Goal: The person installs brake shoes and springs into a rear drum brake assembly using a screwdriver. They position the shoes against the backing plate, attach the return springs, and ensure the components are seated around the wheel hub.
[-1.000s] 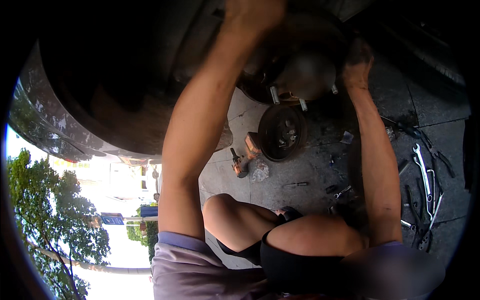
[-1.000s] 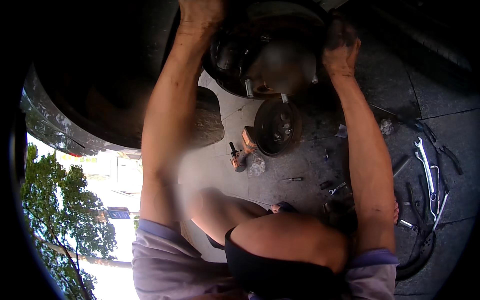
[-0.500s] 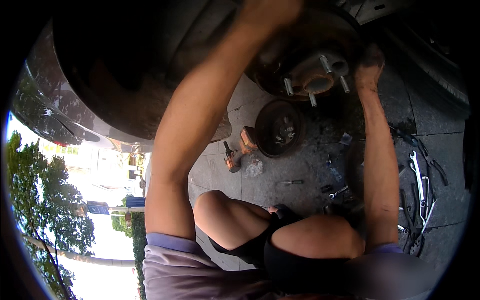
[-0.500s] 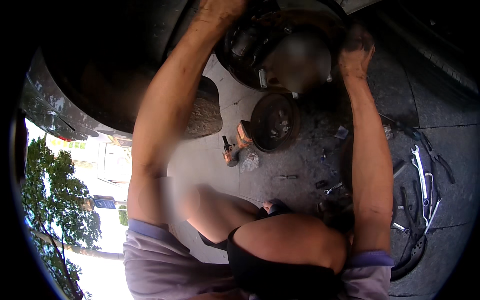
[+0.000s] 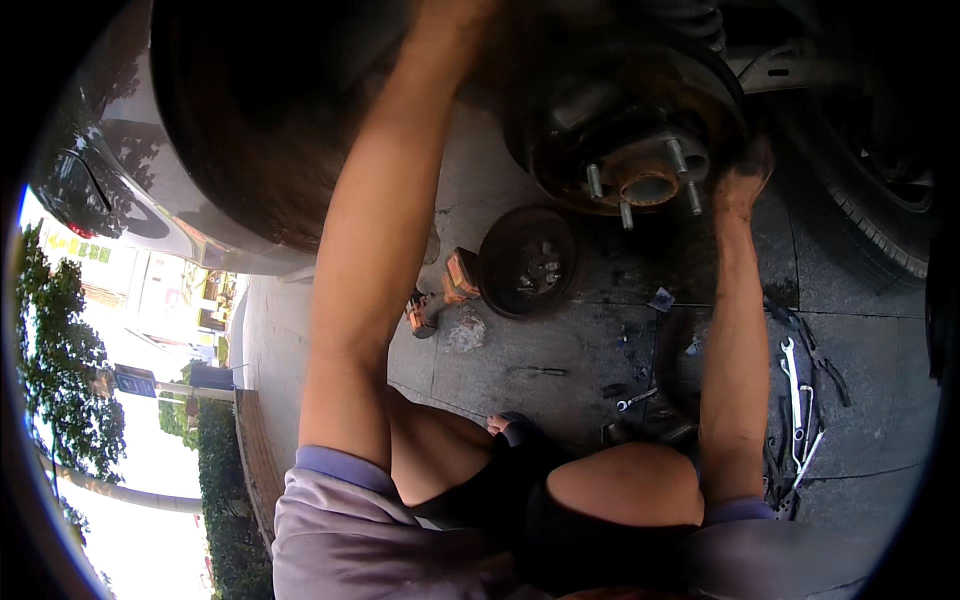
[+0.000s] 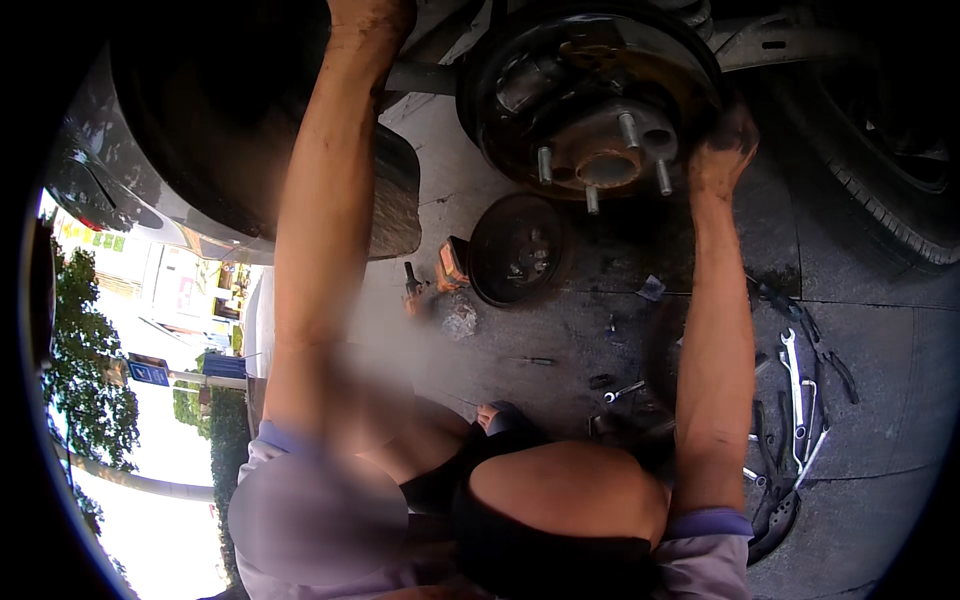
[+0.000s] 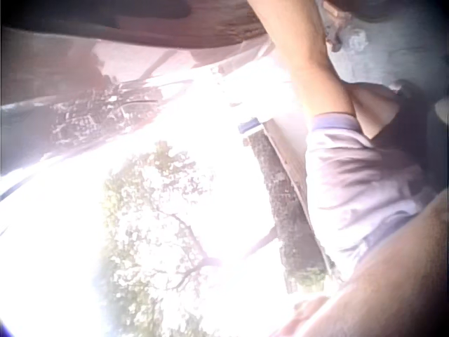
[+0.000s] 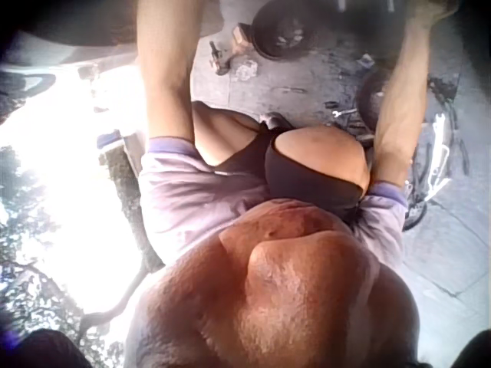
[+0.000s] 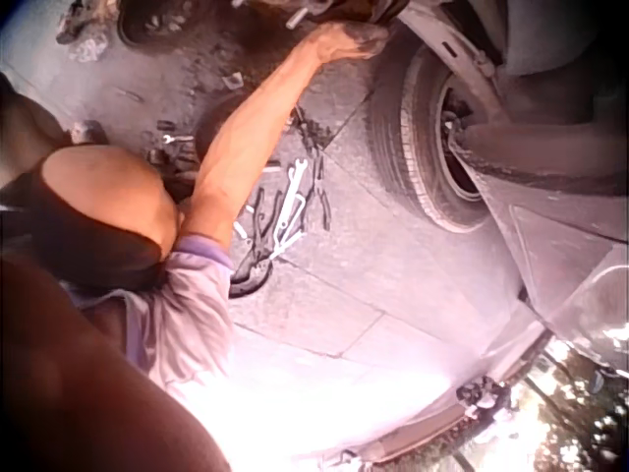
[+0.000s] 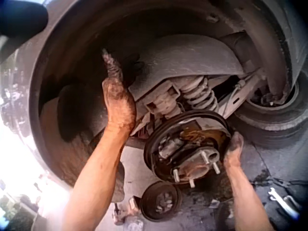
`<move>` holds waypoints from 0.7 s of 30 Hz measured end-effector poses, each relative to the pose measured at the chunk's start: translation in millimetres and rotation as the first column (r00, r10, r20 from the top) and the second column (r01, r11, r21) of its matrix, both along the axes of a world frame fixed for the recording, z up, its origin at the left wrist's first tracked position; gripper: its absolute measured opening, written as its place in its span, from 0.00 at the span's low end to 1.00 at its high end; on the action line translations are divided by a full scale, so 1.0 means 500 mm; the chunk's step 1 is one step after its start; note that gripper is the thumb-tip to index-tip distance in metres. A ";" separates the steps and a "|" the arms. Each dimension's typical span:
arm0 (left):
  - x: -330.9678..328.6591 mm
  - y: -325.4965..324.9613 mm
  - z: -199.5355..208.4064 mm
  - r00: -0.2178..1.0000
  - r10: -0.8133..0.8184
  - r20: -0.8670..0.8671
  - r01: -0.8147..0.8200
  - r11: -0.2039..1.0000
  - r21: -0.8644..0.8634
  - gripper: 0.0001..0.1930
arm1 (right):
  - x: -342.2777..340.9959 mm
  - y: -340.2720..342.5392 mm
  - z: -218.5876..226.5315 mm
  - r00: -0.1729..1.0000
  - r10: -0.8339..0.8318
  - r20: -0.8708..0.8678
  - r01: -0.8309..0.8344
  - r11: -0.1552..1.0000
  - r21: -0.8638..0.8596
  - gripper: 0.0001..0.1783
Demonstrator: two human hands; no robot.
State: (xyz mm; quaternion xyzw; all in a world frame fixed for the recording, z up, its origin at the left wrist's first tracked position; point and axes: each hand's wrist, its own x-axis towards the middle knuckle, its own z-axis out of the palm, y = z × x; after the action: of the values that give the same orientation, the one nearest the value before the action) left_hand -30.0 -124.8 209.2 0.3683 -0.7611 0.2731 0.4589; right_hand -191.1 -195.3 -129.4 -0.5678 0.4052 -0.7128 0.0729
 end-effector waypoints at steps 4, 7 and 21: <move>0.143 0.097 -0.111 0.889 0.098 -0.448 -0.072 0.995 0.073 0.34 | -0.008 0.011 0.024 0.997 0.016 -0.077 -0.009 0.996 0.091 0.10; 0.187 0.157 -0.243 0.768 0.232 -0.596 -0.241 0.968 0.068 0.42 | -0.007 -0.011 0.022 0.998 0.034 0.044 -0.034 0.999 -0.005 0.10; 0.075 0.169 -0.466 0.596 0.257 -0.760 -0.261 0.958 0.120 0.39 | -0.029 0.025 0.078 0.405 0.355 0.843 -0.776 0.621 0.112 0.26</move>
State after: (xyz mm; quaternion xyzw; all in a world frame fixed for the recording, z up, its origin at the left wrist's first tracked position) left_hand 7.8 -40.5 -24.0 0.5546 -0.4308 0.1554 0.6947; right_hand -205.5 -182.9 -90.4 -0.2827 0.2735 -0.6765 0.6227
